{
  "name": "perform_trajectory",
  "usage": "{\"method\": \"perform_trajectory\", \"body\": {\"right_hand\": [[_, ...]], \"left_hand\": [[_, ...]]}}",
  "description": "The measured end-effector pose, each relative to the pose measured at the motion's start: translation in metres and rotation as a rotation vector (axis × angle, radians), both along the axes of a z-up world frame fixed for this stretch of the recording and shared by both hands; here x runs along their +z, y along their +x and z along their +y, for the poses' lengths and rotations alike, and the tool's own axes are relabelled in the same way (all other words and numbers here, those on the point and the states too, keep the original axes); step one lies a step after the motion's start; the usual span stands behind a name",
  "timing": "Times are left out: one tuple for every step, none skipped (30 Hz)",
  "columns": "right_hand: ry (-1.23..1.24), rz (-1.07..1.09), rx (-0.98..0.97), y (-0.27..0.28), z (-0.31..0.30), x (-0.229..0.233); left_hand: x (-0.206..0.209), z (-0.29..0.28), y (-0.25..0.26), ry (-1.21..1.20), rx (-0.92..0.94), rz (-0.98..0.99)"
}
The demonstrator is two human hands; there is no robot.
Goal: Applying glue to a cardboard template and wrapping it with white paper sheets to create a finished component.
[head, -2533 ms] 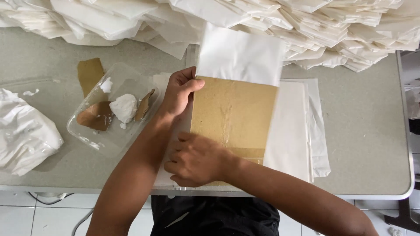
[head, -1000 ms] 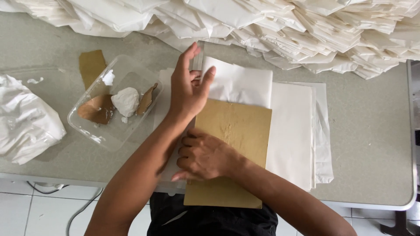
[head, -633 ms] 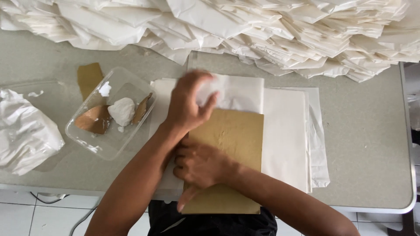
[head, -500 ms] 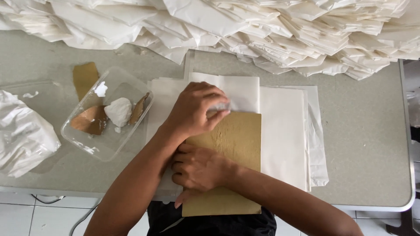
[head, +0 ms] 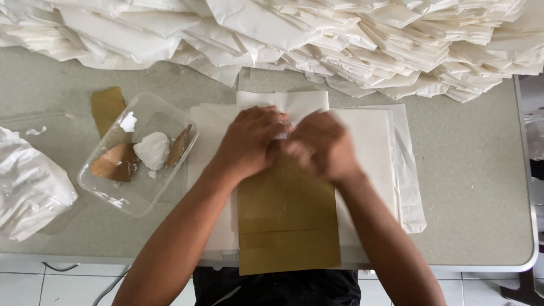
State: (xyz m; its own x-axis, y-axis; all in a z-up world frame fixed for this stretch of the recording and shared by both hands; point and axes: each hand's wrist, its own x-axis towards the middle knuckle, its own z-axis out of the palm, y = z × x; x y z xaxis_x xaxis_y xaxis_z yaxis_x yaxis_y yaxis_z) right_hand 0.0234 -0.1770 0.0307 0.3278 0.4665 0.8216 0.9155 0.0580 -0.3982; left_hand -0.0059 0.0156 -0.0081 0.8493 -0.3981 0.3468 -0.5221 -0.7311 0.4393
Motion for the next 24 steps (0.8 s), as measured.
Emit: {"method": "perform_trajectory", "body": {"right_hand": [[-0.131,0.029,-0.218,0.009,-0.018,-0.011],[-0.261,0.059,-0.436,0.018,-0.037,-0.023],[-0.259,0.058,-0.438,0.020,-0.043,-0.026],[-0.332,0.115,-0.563,0.023,-0.050,-0.030],[-0.407,0.171,-0.692,0.026,-0.058,-0.032],[-0.408,0.170,-0.697,0.024,-0.060,-0.028],[-0.432,0.259,-0.704,0.021,-0.062,-0.024],[-0.455,0.348,-0.709,0.019,-0.063,-0.021],[-0.455,0.349,-0.710,0.019,-0.064,-0.020],[-0.431,0.407,-0.716,0.019,-0.066,-0.020],[-0.407,0.465,-0.720,0.019,-0.068,-0.020],[-0.407,0.465,-0.718,0.018,-0.068,-0.020],[-0.408,0.484,-0.745,0.017,-0.069,-0.020],[-0.408,0.503,-0.772,0.017,-0.069,-0.020],[-0.410,0.504,-0.770,0.018,-0.070,-0.017],[-0.448,0.554,-0.768,0.020,-0.070,-0.015],[-0.485,0.603,-0.765,0.021,-0.070,-0.013],[-0.486,0.603,-0.762,0.024,-0.072,-0.014],[-0.500,0.607,-0.754,0.026,-0.072,-0.015],[-0.514,0.610,-0.746,0.028,-0.074,-0.016],[-0.509,0.611,-0.750,0.029,-0.073,-0.017],[-0.468,0.624,-0.764,0.029,-0.073,-0.019],[-0.430,0.635,-0.776,0.030,-0.073,-0.020],[-0.428,0.634,-0.778,0.031,-0.075,-0.021]], "left_hand": [[0.016,-0.005,-0.004,0.031,-0.002,0.018],[0.031,-0.011,-0.008,0.062,-0.005,0.037],[0.031,-0.011,-0.009,0.064,-0.006,0.035],[0.031,-0.012,-0.010,0.079,-0.035,0.054],[0.030,-0.014,-0.011,0.091,-0.067,0.072],[0.030,-0.017,-0.010,0.089,-0.072,0.070],[0.030,-0.018,-0.009,0.108,-0.099,0.086],[0.030,-0.020,-0.009,0.126,-0.126,0.102],[0.032,-0.022,-0.011,0.126,-0.126,0.103],[0.033,-0.024,-0.012,0.139,-0.164,0.107],[0.035,-0.026,-0.014,0.151,-0.198,0.111],[0.033,-0.026,-0.015,0.152,-0.197,0.112],[0.030,-0.027,-0.015,0.155,-0.205,0.124],[0.028,-0.028,-0.016,0.158,-0.214,0.136],[0.028,-0.029,-0.017,0.157,-0.212,0.137],[0.029,-0.030,-0.017,0.162,-0.212,0.115],[0.029,-0.031,-0.019,0.169,-0.211,0.093],[0.039,-0.033,-0.021,0.169,-0.208,0.094],[0.049,-0.034,-0.024,0.151,-0.286,0.098],[0.060,-0.036,-0.027,0.133,-0.363,0.102],[0.052,-0.039,-0.025,0.137,-0.368,0.101],[0.045,-0.041,-0.023,0.166,-0.380,0.121],[0.037,-0.044,-0.022,0.192,-0.389,0.141],[0.035,-0.047,-0.021,0.193,-0.390,0.139]]}}
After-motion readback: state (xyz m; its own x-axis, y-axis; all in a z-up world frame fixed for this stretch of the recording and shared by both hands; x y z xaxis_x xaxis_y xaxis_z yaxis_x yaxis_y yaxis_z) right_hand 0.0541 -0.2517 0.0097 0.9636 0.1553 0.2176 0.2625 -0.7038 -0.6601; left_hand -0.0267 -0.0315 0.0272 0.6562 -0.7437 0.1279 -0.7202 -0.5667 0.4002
